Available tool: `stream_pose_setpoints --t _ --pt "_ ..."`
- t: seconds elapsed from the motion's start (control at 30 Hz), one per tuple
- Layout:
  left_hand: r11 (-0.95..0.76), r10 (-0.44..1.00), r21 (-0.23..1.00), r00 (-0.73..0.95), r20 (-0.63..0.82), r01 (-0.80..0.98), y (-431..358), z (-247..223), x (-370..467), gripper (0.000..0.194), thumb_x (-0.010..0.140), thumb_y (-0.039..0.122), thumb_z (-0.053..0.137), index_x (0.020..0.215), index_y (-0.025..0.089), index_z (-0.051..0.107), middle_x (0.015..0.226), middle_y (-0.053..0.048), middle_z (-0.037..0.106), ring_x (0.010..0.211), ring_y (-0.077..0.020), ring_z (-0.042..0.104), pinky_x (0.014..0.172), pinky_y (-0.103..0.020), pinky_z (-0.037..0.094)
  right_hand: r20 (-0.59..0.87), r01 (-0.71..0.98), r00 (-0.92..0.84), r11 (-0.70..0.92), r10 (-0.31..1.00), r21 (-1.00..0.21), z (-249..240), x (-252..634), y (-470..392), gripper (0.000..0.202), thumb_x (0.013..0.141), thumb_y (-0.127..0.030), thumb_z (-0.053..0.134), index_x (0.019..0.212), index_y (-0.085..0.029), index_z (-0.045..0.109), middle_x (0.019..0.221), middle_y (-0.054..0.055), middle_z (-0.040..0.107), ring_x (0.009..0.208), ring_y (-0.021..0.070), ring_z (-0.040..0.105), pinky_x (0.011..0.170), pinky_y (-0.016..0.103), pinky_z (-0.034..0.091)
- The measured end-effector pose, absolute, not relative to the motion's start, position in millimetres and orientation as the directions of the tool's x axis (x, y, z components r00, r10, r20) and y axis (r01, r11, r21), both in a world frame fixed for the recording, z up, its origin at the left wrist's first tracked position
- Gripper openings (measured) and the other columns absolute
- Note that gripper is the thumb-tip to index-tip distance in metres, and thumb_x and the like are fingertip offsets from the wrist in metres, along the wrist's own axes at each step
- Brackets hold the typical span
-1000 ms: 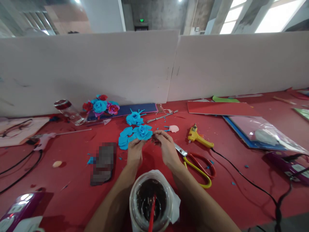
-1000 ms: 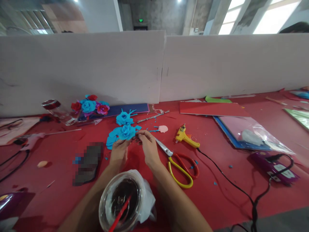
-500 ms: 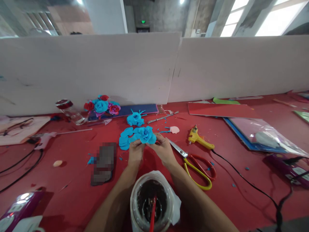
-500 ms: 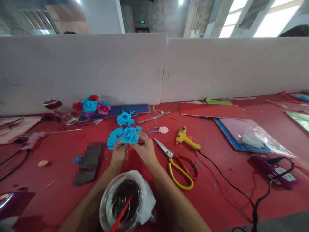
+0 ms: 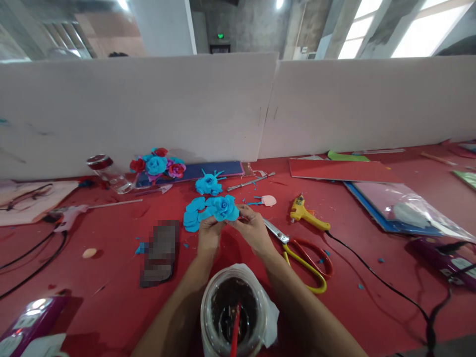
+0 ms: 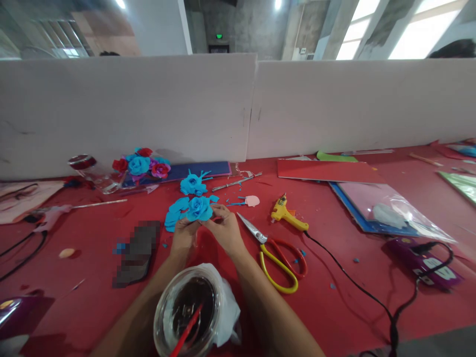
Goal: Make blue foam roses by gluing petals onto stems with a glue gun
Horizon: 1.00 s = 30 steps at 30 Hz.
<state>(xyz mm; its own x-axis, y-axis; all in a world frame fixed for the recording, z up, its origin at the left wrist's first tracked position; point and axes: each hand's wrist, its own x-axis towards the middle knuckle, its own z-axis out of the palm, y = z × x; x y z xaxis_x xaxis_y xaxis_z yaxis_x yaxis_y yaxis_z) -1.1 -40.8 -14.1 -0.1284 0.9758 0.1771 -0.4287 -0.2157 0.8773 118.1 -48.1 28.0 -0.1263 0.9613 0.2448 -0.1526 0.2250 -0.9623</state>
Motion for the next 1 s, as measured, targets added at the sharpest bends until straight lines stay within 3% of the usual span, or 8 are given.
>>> stream_pose_setpoints --t 0.1,0.27,0.37,0.5,0.8,1.0 --pt "-0.181 0.981 0.861 -0.143 0.127 -0.476 -43.1 -8.1 1.5 0.014 0.065 0.021 0.078 0.079 0.020 0.076 0.078 -0.003 0.074 0.087 -0.0218 0.067 0.083 -0.035 0.051 0.241 -0.177 -0.140 0.215 0.960 -0.960 30.2 118.8 -49.8 0.018 0.077 -0.034 0.069 0.090 -0.024 0.076 0.103 0.005 0.069 0.102 0.0225 0.059 0.090 0.035 0.046" --pt "-0.205 0.968 0.859 -0.228 0.107 -0.469 -40.4 -7.2 -0.2 0.017 0.064 0.024 0.080 0.079 0.018 0.075 0.080 -0.003 0.074 0.082 -0.0188 0.066 0.084 -0.033 0.050 0.184 -0.290 -0.123 0.142 0.975 -0.946 31.5 120.8 -50.8 0.040 0.072 -0.023 0.069 0.112 -0.027 0.068 0.105 0.002 0.068 0.090 0.0173 0.060 0.086 0.031 0.047" --pt "-0.216 0.962 0.858 -0.251 0.106 -0.466 -37.4 -7.7 -4.5 0.017 0.064 0.028 0.080 0.076 0.018 0.073 0.077 -0.002 0.071 0.077 -0.0145 0.063 0.082 -0.028 0.049 0.164 -0.282 -0.092 0.132 0.982 -0.950 31.4 120.9 -49.8 0.032 0.074 -0.022 0.065 0.105 -0.026 0.070 0.104 0.003 0.069 0.089 0.0167 0.060 0.086 0.030 0.045" --pt "-0.139 0.987 0.816 -0.143 0.069 -0.561 -38.5 -2.4 -5.1 0.023 0.064 0.035 0.081 0.068 0.017 0.067 0.068 0.001 0.063 0.066 -0.0100 0.056 0.075 -0.026 0.049 0.130 -0.277 -0.096 0.099 0.987 -0.956 32.3 118.3 -49.7 0.022 0.074 -0.027 0.067 0.095 -0.023 0.074 0.095 0.004 0.071 0.085 0.0172 0.062 0.085 0.032 0.045" --pt "0.036 0.999 0.747 0.017 -0.033 -0.664 -44.4 -0.3 1.3 0.032 0.063 0.037 0.083 0.064 0.017 0.058 0.062 0.004 0.055 0.055 -0.0062 0.047 0.059 -0.021 0.043 0.133 -0.340 -0.128 0.083 0.983 -0.937 32.5 113.8 -50.3 0.018 0.073 -0.032 0.072 0.087 -0.020 0.073 0.071 0.001 0.068 0.067 0.0145 0.061 0.070 0.029 0.048" --pt "0.140 0.990 0.737 0.080 -0.116 -0.662 -46.8 5.5 -1.6 0.034 0.063 0.036 0.083 0.067 0.016 0.055 0.059 0.005 0.053 0.050 -0.0039 0.044 0.049 -0.016 0.037 0.119 -0.289 -0.083 0.090 0.989 -0.953 28.8 113.9 -49.3 0.022 0.072 -0.034 0.072 0.089 -0.020 0.073 0.085 0.004 0.071 0.077 0.0162 0.062 0.076 0.030 0.048"
